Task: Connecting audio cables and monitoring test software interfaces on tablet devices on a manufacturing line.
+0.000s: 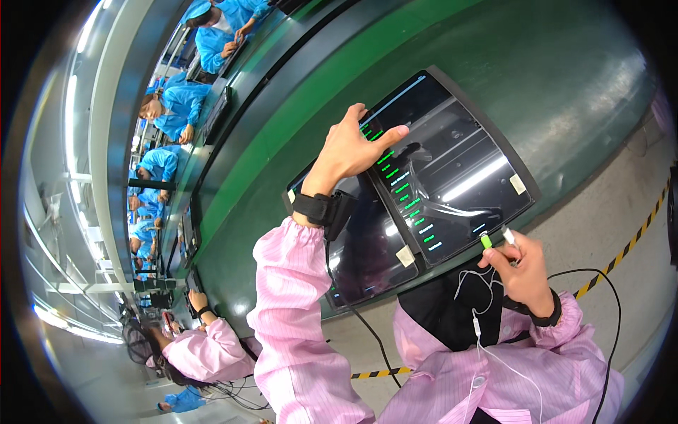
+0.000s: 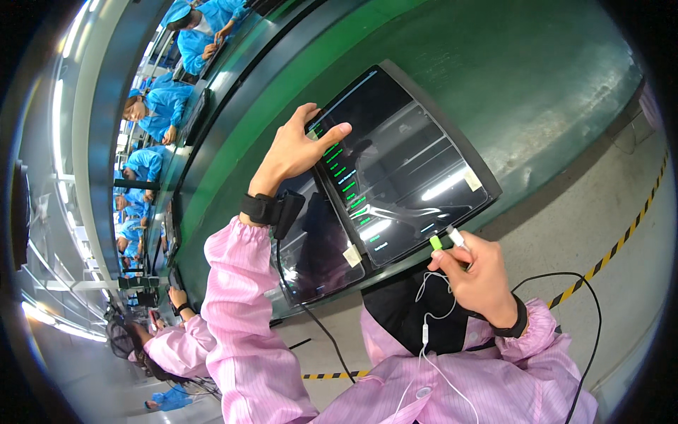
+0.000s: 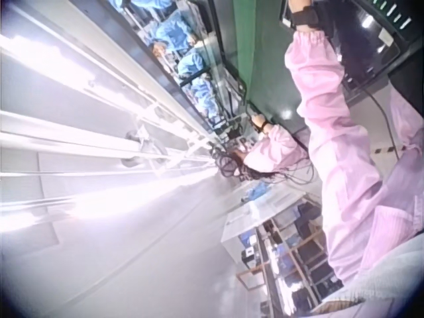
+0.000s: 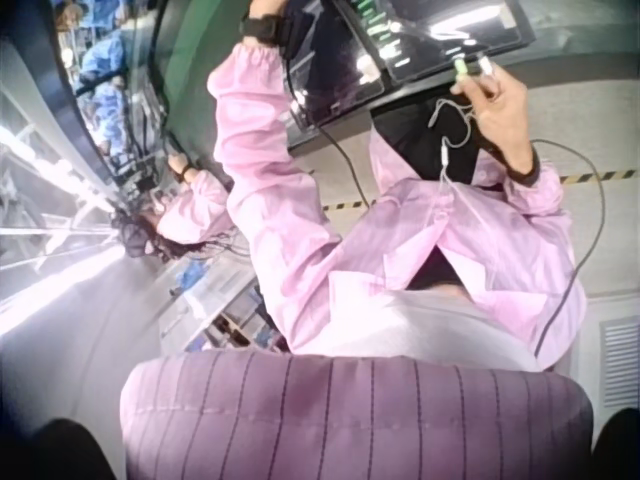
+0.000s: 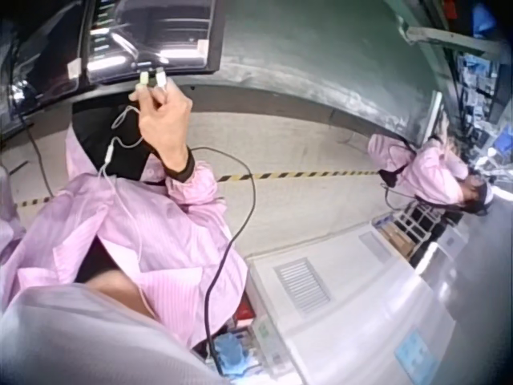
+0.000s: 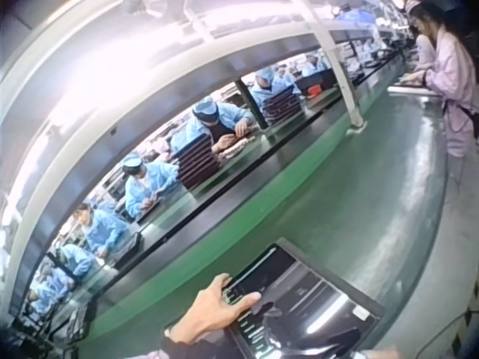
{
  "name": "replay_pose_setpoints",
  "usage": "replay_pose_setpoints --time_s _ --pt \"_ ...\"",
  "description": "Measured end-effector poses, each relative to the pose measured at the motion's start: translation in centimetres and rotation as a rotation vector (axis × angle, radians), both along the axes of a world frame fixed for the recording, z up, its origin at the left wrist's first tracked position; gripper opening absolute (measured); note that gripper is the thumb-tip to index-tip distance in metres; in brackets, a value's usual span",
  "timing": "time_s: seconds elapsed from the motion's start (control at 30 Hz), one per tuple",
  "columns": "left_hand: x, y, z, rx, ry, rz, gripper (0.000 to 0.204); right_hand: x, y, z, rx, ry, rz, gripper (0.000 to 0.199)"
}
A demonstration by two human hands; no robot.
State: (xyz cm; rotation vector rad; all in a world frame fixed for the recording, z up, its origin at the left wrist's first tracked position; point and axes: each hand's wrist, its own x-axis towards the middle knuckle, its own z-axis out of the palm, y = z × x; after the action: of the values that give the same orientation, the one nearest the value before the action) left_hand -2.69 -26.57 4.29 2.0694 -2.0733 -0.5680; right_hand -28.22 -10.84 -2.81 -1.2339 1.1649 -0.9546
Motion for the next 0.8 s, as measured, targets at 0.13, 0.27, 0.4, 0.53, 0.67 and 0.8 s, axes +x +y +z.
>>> replay_pose_setpoints --time_s 0.13,0.27,0.4,0.53,0.67,0.8 --pt "-0.1 0.2 -0.1 -0.011 -0.059 -0.030 0.099 0.1 0.1 -1.5 0.031 -0.073 -0.005 0.020" --pt "0.1 0.2 -0.4 0.000 -0.002 -0.086 0.113 -0.1 0.0 -1.0 0.049 -0.096 0.009 0.027" --pt "0.8 0.6 -1.1 -0.011 0.013 -0.214 0.122 -0.5 0.4 -1.4 0.057 -0.063 0.020 0.025" --pt "0.7 0.7 -0.9 0.018 -0.029 -0.266 0.123 -2.7 0.7 -2.9 -0.223 0.155 -0.360 0.029" --pt "1.0 0.9 -1.4 -0.050 -0.123 -0.318 0.123 -4.4 2.0 -1.2 -0.263 0.035 -0.520 0.037" --pt "2.2 1.5 0.3 -0.005 0.199 -0.074 0.107 -1.1 3.9 1.2 -0.427 0.257 -0.295 0.031"
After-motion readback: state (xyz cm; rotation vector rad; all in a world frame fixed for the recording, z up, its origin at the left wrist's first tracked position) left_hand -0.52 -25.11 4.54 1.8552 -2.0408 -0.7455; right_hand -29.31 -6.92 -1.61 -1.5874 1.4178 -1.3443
